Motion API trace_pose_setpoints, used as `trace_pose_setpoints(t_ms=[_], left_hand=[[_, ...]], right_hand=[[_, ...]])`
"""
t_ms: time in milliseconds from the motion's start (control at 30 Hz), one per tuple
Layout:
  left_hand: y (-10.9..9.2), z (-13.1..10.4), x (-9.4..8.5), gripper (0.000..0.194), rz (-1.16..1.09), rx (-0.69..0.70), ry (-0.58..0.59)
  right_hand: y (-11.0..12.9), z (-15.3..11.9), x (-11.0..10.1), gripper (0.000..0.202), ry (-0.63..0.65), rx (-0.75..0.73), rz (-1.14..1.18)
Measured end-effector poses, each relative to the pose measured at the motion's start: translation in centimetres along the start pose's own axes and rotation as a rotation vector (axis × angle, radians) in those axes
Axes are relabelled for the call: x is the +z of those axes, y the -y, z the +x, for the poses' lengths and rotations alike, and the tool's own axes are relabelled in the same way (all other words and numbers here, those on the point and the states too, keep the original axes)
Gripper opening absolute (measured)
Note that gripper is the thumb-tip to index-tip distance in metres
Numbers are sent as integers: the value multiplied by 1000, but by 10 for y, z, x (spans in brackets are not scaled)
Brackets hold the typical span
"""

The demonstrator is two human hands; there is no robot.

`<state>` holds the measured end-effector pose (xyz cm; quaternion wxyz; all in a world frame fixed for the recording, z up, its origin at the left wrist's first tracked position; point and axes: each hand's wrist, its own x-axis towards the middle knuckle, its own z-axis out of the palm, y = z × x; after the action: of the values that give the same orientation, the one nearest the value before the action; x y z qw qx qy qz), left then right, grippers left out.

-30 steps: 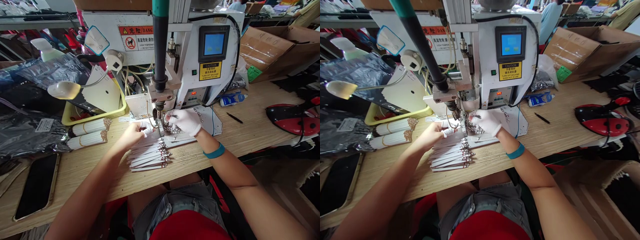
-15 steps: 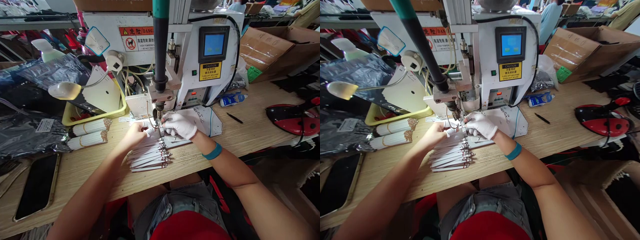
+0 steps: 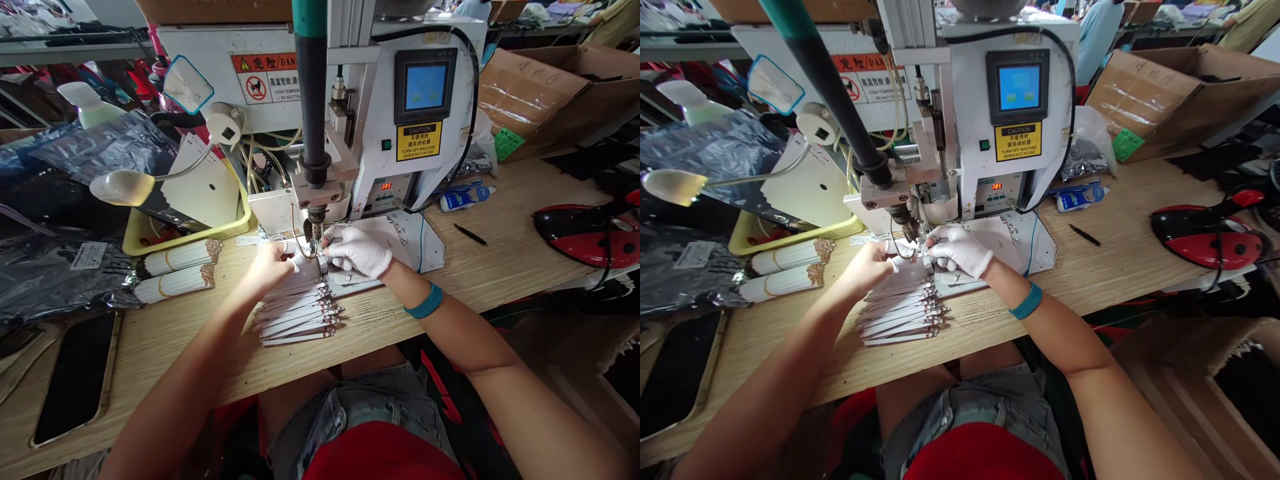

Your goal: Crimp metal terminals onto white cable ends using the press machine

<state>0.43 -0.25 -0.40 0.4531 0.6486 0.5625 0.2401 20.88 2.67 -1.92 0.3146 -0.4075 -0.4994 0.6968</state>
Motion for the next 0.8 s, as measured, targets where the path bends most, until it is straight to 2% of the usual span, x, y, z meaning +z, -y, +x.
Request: trace_pose_setpoints(t_ms=[533, 800], left_hand=[[-3, 1, 0, 10, -41, -36, 5], [-2, 0, -3, 12, -44, 5, 13]], right_hand=[[3, -1, 1, 15, 1, 34, 53], [6, -3, -2, 15, 26, 14, 13]])
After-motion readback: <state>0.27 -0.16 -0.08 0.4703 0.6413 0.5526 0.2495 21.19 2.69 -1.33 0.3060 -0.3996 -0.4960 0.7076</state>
